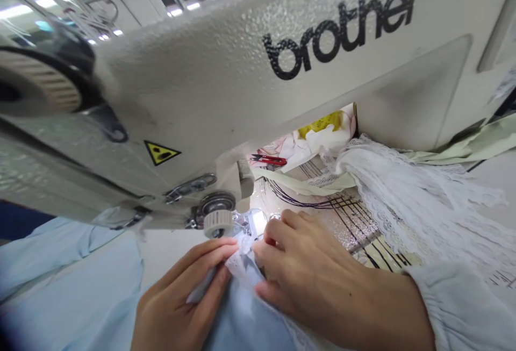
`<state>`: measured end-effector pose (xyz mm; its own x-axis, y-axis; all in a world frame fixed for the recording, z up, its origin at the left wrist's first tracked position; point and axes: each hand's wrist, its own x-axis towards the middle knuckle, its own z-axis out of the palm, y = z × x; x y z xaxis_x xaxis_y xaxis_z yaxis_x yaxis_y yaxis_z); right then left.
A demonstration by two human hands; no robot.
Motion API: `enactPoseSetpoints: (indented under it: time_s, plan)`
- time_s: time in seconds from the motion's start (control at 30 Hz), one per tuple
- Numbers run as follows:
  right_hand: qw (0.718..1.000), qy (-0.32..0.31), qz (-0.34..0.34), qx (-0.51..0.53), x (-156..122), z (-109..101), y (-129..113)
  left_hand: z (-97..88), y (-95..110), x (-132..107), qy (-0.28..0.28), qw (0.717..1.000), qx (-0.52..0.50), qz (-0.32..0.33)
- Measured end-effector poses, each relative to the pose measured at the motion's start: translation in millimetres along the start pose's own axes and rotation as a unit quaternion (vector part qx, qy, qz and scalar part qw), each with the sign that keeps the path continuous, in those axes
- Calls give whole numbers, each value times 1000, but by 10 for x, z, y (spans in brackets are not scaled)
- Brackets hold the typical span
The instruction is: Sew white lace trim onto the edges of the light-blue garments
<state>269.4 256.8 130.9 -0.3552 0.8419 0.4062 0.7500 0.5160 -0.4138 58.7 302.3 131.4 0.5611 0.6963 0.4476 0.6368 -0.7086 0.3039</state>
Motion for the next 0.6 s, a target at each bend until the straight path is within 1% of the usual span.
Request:
enactPoseSetpoints:
  time_s: [0.1,0.17,0.23,0.3,0.37,0.43,0.5,0.53,0.6]
  plan:
    - [1000,-19,-3,-6,25,16,-13,-12,-15,6,29,999,0,-29]
    - [999,-36,-9,-14,26,33,-19,-12,-18,9,49,998,9,-37]
    - [998,-48,-19,-28,16,48,-22,-5,-17,10,65,997,16,-32]
    - [997,-48,-34,-56,4,56,-24,4,-15,14,68,998,10,-8]
    - [994,-39,-53,-82,1,55,-28,11,-13,27,44,998,4,33]
    - [994,-34,-56,-89,9,48,-34,13,-11,48,4,997,11,70]
    - [995,-33,-45,-77,22,36,-42,8,-10,65,-30,996,22,78]
    - [996,-34,-40,-70,27,29,-46,3,-11,69,-36,996,24,78]
    - [997,-36,-29,-58,35,10,-52,-7,-15,67,-30,996,16,80]
